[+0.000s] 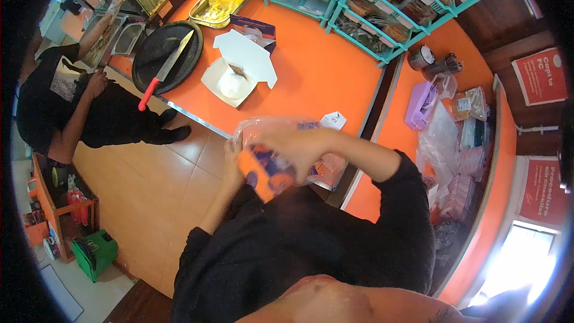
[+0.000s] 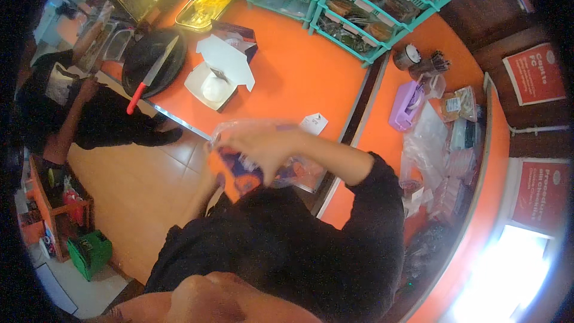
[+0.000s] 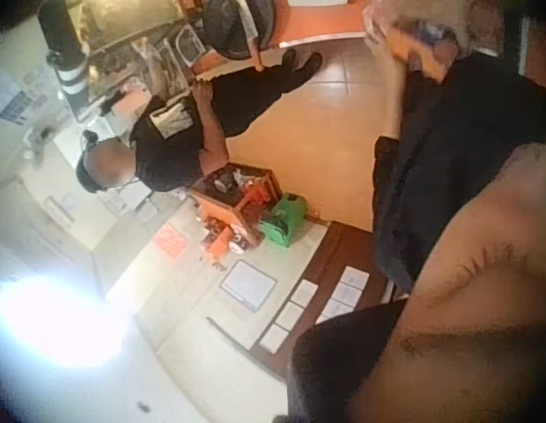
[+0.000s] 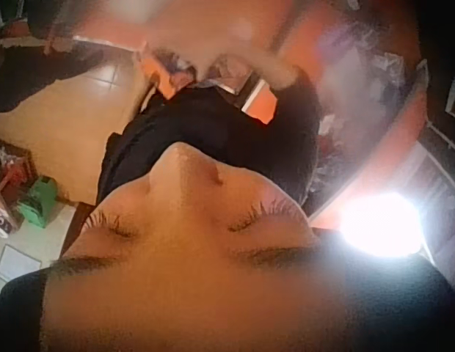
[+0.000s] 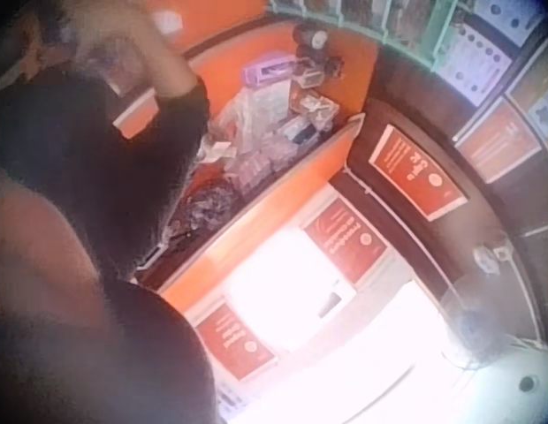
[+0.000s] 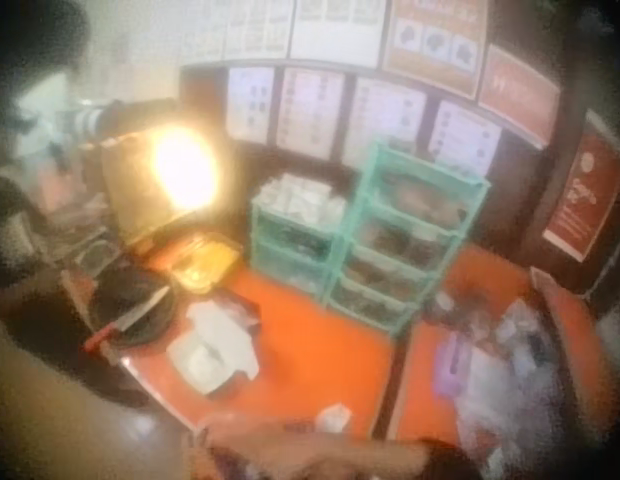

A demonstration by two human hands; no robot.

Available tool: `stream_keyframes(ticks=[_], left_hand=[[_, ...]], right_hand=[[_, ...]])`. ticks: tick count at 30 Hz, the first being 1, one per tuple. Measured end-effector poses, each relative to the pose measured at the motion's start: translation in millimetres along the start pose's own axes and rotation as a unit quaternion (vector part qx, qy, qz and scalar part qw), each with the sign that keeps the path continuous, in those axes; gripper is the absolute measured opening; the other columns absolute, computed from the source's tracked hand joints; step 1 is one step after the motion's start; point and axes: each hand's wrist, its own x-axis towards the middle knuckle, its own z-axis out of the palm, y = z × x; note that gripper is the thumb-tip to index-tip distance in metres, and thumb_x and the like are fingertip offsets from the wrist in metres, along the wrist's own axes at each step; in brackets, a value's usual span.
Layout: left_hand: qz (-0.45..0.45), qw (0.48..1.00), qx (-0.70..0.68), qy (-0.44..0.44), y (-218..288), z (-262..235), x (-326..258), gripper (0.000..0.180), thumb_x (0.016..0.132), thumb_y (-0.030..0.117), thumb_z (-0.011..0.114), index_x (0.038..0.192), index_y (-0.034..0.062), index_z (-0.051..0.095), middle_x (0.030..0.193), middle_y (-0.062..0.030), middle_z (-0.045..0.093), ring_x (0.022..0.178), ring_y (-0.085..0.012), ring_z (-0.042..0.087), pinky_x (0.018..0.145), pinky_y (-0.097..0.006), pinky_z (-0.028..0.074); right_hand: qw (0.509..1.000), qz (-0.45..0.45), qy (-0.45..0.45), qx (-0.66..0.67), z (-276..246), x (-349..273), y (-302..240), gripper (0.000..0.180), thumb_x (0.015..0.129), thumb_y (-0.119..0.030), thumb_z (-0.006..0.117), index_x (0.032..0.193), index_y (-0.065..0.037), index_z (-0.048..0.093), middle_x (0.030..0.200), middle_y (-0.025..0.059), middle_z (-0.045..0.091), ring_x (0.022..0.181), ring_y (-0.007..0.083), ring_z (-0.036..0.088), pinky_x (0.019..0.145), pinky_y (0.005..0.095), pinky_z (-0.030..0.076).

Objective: The person packs various food items into plastic bags at a counter. They place packaged snacks, utensils, and other items into bags, seal them, and arrange them on the counter.

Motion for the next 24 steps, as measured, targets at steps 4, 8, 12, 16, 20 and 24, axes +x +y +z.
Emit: stream_keyframes(ticks=[4,8,12,16,20,24], left_hand=[[0.042,0.995,-0.013,-0.085,-9,-31,0,0.115,0.066,0.017,0.086,0.157,0.0139,0.015,0.142,-0.029,0.027,0.128,-0.0431,0.044,0.101,-0.046,0.046],[-0.014,0.986,-0.074,-0.151,27,-70,-14,0.12,0.063,0.006,0.085,0.158,0.019,0.012,0.143,-0.0283,0.026,0.126,-0.0439,0.045,0.102,-0.045,0.046],[-0.016,0.991,0.022,-0.13,26,-71,-7,0.119,0.063,-0.003,0.08,0.158,0.0222,0.013,0.142,-0.0276,0.026,0.129,-0.0457,0.041,0.105,-0.045,0.043],[-0.039,0.991,-0.001,-0.126,18,-76,3,0.115,0.065,-0.007,0.075,0.158,0.0227,0.014,0.141,-0.0255,0.028,0.133,-0.0454,0.035,0.109,-0.045,0.039],[-0.029,0.988,-0.061,-0.141,35,-70,-2,0.108,0.067,-0.011,0.069,0.157,0.0231,0.019,0.144,-0.0237,0.027,0.136,-0.0451,0.033,0.111,-0.045,0.037],[-0.054,0.987,-0.056,-0.138,43,-92,-3,0.093,0.067,-0.016,0.059,0.149,0.0237,0.039,0.146,-0.0227,0.027,0.139,-0.0453,0.029,0.112,-0.046,0.035]], right_hand=[[0.982,-0.047,-0.029,-0.179,70,30,52,0.113,0.046,-0.029,0.088,0.144,-0.011,0.035,0.134,0.0169,0.048,0.124,0.0333,0.049,0.101,0.0471,0.039],[0.972,-0.075,-0.036,-0.221,70,40,57,0.115,0.044,-0.029,0.088,0.145,-0.015,0.034,0.128,0.012,0.051,0.121,0.0318,0.05,0.098,0.0487,0.039],[0.927,-0.127,-0.132,-0.327,71,50,57,0.115,0.046,-0.032,0.089,0.146,-0.02,0.034,0.128,0.0088,0.05,0.121,0.03,0.048,0.099,0.0487,0.038],[0.868,-0.168,-0.168,-0.437,74,49,63,0.108,0.05,-0.033,0.088,0.144,-0.025,0.037,0.13,0.0071,0.05,0.124,0.0264,0.047,0.102,0.0512,0.036],[0.881,-0.209,-0.097,-0.414,87,54,82,0.1,0.058,-0.029,0.085,0.145,-0.025,0.038,0.131,0.0047,0.051,0.127,0.0246,0.046,0.105,0.0554,0.032],[0.874,-0.132,-0.137,-0.448,99,51,113,0.076,0.068,-0.032,0.077,0.137,-0.032,0.044,0.128,0.0031,0.054,0.125,0.0246,0.049,0.106,0.0564,0.031]])
